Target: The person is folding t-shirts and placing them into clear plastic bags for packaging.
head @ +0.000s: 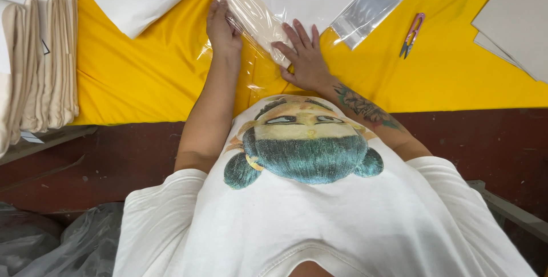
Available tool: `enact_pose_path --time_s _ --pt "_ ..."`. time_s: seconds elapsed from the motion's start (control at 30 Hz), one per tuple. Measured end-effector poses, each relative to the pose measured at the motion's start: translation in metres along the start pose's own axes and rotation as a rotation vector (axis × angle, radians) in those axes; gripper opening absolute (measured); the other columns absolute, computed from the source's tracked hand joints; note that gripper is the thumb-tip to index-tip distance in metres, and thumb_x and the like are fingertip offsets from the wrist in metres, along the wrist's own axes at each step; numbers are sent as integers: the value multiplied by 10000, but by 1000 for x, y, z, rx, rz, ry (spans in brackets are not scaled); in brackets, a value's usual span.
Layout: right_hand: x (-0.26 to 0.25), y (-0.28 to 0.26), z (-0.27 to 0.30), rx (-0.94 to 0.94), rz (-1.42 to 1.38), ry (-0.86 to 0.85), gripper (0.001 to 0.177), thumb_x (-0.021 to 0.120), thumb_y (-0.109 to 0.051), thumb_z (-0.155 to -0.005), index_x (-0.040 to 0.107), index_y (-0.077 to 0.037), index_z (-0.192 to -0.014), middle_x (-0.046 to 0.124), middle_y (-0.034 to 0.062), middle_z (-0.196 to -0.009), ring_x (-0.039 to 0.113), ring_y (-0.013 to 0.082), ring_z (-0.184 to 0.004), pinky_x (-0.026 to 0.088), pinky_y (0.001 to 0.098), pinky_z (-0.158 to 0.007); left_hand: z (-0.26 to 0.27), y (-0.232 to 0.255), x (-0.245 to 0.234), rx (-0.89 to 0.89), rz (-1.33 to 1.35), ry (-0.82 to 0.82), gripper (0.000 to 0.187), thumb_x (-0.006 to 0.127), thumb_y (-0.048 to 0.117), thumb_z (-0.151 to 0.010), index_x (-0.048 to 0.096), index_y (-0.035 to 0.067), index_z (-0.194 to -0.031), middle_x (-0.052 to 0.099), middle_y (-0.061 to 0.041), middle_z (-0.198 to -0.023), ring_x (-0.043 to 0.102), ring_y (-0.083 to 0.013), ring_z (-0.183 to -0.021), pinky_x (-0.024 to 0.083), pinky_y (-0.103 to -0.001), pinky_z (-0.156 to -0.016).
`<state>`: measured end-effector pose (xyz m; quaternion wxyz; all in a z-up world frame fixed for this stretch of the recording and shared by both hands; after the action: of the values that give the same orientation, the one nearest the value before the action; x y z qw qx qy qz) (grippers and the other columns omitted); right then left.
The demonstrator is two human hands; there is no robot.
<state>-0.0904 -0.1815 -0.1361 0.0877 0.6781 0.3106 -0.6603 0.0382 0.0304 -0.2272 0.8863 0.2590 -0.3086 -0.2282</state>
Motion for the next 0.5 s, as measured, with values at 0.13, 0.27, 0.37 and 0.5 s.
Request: enact_pose_path --time_s 0.13,0.27,0.37,0.5 --pt "-1 -2 4 -15 9 72 516 603 -369 -1033 539 -202 -1516 223 142 -1699 126 378 -1574 10 693 -1213 11 4 2 -16 113 -44 47 664 158 -962 646 133 -927 425 34 -547 275 -74 -401 252 -264 -355" --pt "2 28 3 58 160 111 781 687 -223 -1021 277 -354 -1673 34 6 -1740 4 294 -1608 42 710 -1273 10 -4 -17 -43 131 -204 258 518 329 -1041 571 168 -846 494 -7 -606 264 -87 -426 235 -287 -440" --pt "-34 38 0 95 19 195 344 655 -142 -1015 677 -115 -1357 463 203 -1562 267 433 -1494 139 725 -1156 78 25 -31 237 -429 -213 158 525 192 -995 581 57 -935 530 -69 -635 439 -134 -487 416 -301 -448" --pt "-36 25 26 -56 23 173 524 624 -407 -1127 448 -180 -1565 378 186 -1636 278 426 -1532 144 724 -1209 128 67 -49 1107 -1070 -449 97 565 118 -1015 603 43 -968 610 -98 -955 578 -271 -899 475 -382 -818"
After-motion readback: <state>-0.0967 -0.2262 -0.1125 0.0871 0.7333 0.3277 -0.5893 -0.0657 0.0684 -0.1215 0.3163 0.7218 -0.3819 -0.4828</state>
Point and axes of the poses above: each hand's wrist, its own z-axis away from the middle knuckle, its own x-axis out of the palm, y = z × x, the point moved 2 cm from there along -z, towards the middle knuckle
